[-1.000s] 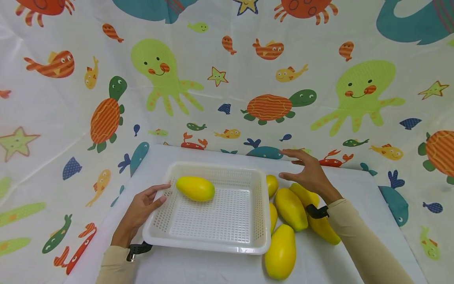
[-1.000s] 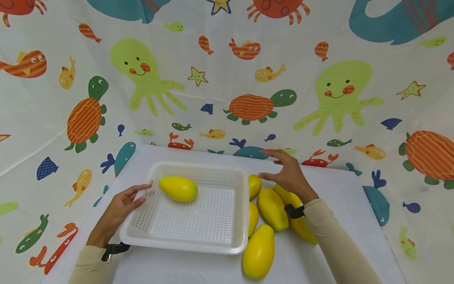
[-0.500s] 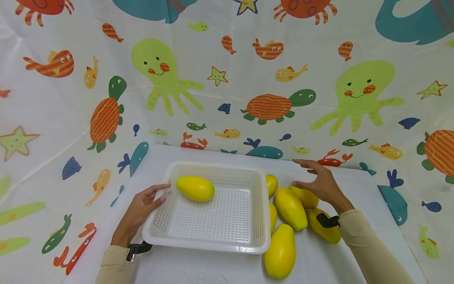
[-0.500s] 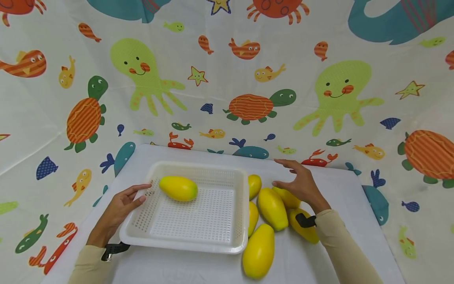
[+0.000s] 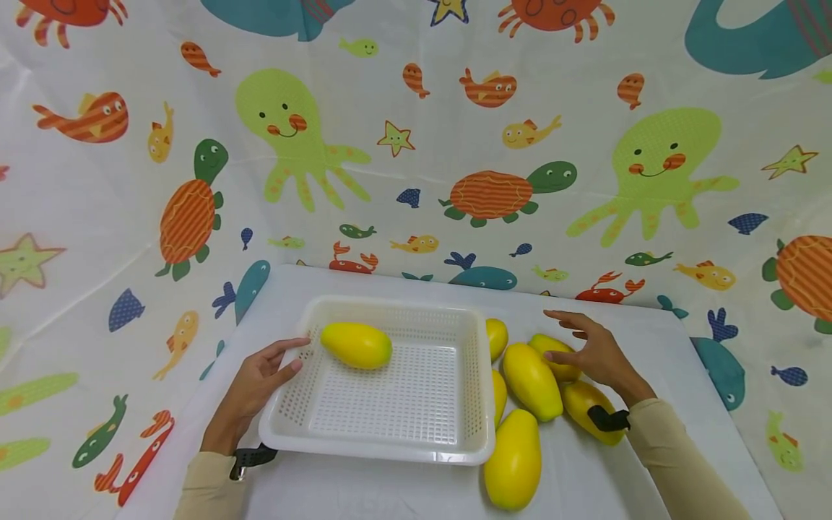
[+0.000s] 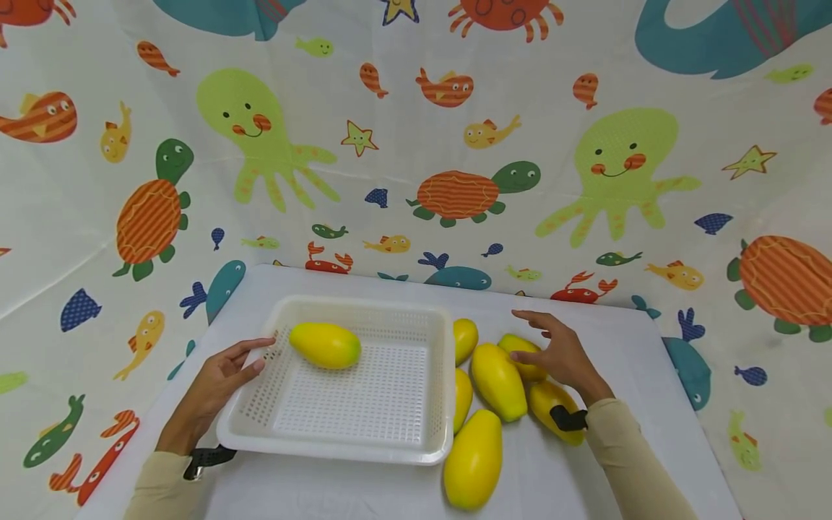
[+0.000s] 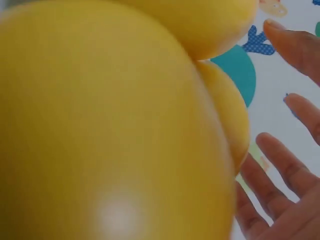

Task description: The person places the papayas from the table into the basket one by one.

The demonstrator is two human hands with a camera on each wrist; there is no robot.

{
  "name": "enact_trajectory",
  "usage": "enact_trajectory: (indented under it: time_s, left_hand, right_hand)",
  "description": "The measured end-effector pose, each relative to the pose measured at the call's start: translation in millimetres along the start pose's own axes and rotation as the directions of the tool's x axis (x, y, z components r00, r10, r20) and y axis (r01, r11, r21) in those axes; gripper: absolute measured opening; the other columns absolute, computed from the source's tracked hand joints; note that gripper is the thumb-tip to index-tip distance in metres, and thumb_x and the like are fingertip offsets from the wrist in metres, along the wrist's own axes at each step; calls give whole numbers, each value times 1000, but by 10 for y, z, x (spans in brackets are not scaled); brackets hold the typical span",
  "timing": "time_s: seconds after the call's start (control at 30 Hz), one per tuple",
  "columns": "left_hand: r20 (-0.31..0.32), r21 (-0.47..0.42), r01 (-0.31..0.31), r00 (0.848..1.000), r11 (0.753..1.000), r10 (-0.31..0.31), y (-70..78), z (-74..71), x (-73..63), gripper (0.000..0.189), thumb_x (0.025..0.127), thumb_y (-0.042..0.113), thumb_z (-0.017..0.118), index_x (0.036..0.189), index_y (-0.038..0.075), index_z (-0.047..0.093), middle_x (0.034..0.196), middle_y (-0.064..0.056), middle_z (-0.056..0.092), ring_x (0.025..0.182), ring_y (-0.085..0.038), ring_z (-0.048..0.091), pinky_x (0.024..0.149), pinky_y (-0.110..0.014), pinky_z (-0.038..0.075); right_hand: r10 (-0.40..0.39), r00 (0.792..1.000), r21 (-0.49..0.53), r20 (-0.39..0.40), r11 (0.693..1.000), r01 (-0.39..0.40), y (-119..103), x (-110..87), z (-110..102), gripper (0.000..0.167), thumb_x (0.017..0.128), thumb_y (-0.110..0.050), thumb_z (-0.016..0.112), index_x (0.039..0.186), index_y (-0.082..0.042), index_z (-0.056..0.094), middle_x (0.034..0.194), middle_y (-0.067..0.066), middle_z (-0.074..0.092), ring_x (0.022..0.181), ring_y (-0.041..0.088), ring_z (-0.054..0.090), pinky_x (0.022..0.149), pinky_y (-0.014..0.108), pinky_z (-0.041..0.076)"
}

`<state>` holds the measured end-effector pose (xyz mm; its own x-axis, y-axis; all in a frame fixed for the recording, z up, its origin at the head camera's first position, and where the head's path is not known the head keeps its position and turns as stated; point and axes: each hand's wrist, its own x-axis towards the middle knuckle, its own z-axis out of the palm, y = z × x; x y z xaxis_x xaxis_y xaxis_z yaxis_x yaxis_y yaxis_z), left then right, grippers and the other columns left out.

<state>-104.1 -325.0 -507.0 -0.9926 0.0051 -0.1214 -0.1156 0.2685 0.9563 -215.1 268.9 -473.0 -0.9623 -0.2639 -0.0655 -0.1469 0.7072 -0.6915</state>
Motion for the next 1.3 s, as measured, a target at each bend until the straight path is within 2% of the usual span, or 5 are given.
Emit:
enact_trajectory:
  time_s: [0.3,0.47,0.63,0.83,1.3]
  left_hand:
    - [-8,8,5,1000,1000,-5,-17,5,11,53,106,31,68,154,16,55,169,-12,44,123,-35,72,89,-37,66]
    - [-11,5,-2,1000,1000,2,-32,-1,19,52,106,31,68,154,17,55,169,-10,45,118,-27,74,89,-37,66]
    - [-10,2,5,1000,1000,-5,-28,-6,22,53,105,33,69,154,18,55,168,-11,46,115,-22,75,89,-37,66]
    - [-11,12,29,1000,1000,-29,-42,-5,31,54,105,36,69,154,19,55,168,-11,46,116,-20,75,90,-35,66]
    - [-18,7,37,999,999,-37,-48,7,51,54,104,36,69,153,19,56,167,-9,48,113,-20,76,90,-36,66]
  right_hand:
    - [19,998,52,62,998,-22,145,-11,36,81,89,-35,87,160,-26,48,167,19,42,147,50,43,119,72,38]
    - [94,989,75,116,992,-103,255,6,16,83,90,-46,84,162,-31,45,169,18,39,146,50,43,113,72,44]
    - [131,981,57,140,988,-140,355,21,4,81,91,-51,82,161,-34,46,164,17,45,136,45,50,99,51,54]
    - [133,984,35,114,990,-138,409,20,26,77,93,-48,80,161,-33,46,157,16,51,121,34,54,87,32,49]
    - [21,1000,9,-7,1000,-21,118,10,-74,74,97,-42,79,160,-23,47,159,13,52,126,33,56,104,43,52]
